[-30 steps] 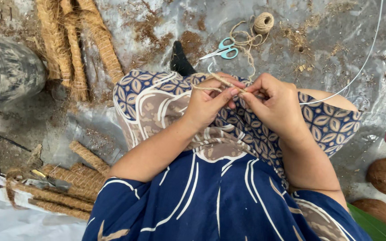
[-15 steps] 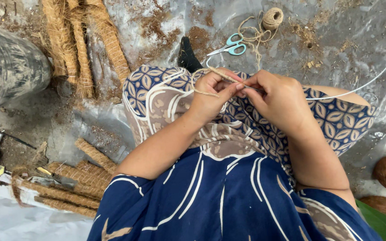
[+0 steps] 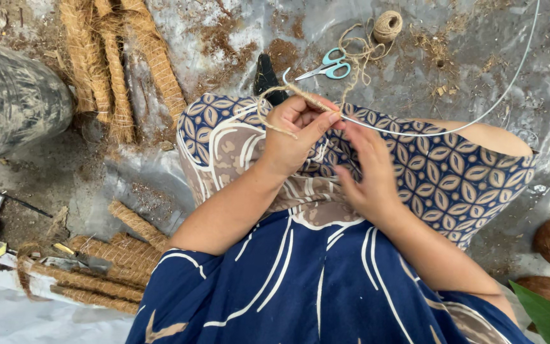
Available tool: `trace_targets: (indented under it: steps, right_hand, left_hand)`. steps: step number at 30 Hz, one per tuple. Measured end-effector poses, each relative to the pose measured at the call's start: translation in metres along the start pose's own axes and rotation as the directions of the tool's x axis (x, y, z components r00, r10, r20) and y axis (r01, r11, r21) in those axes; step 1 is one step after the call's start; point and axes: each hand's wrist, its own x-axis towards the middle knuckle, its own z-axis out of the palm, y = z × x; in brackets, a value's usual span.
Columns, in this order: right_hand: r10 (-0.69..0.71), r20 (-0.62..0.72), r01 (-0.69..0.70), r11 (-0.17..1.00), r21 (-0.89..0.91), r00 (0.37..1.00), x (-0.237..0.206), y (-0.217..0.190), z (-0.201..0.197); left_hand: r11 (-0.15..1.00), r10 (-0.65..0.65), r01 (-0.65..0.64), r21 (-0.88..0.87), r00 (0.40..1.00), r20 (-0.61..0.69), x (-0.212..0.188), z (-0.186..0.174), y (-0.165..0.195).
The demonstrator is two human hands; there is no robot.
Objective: The person wraps a thin natural fiber rope around a curved metal rod, using both hands to maintain tension and alignment. The person continues wrapping the rope along the length of the rod.
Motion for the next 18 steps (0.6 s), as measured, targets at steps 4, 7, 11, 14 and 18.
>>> trace_targets:
  steps: [4, 7, 11, 14, 18]
  right_hand:
    - [-0.052, -0.156, 0.066, 0.994, 0.086, 0.986, 0.021, 0.014, 0.019]
    - [-0.012, -0.216, 0.044, 0.989, 0.141, 0.976, 0.032, 0.025, 0.026]
    - [0.138, -0.104, -0.105, 0.955, 0.276, 0.985, 0.031, 0.03, 0.032]
    - [0.114, -0.073, -0.089, 0.955, 0.283, 0.991, 0.025, 0.023, 0.027]
    - [0.211, 0.129, -0.234, 0.949, 0.209, 0.969, 0.022, 0.002, 0.004]
  left_hand:
    - [0.996, -0.027, 0.024, -0.082, 0.999, -0.034, -0.005, 0.006, 0.005]
    - [0.986, -0.036, 0.03, -0.165, 0.999, -0.033, -0.005, 0.007, 0.006]
    - [0.978, -0.038, 0.029, -0.207, 0.999, -0.039, -0.003, 0.003, 0.005]
    - [0.981, -0.023, 0.017, -0.193, 0.999, -0.027, -0.003, 0.0, 0.002]
    - [0.994, -0.009, 0.01, -0.105, 1.0, 0.013, -0.002, -0.001, -0.002]
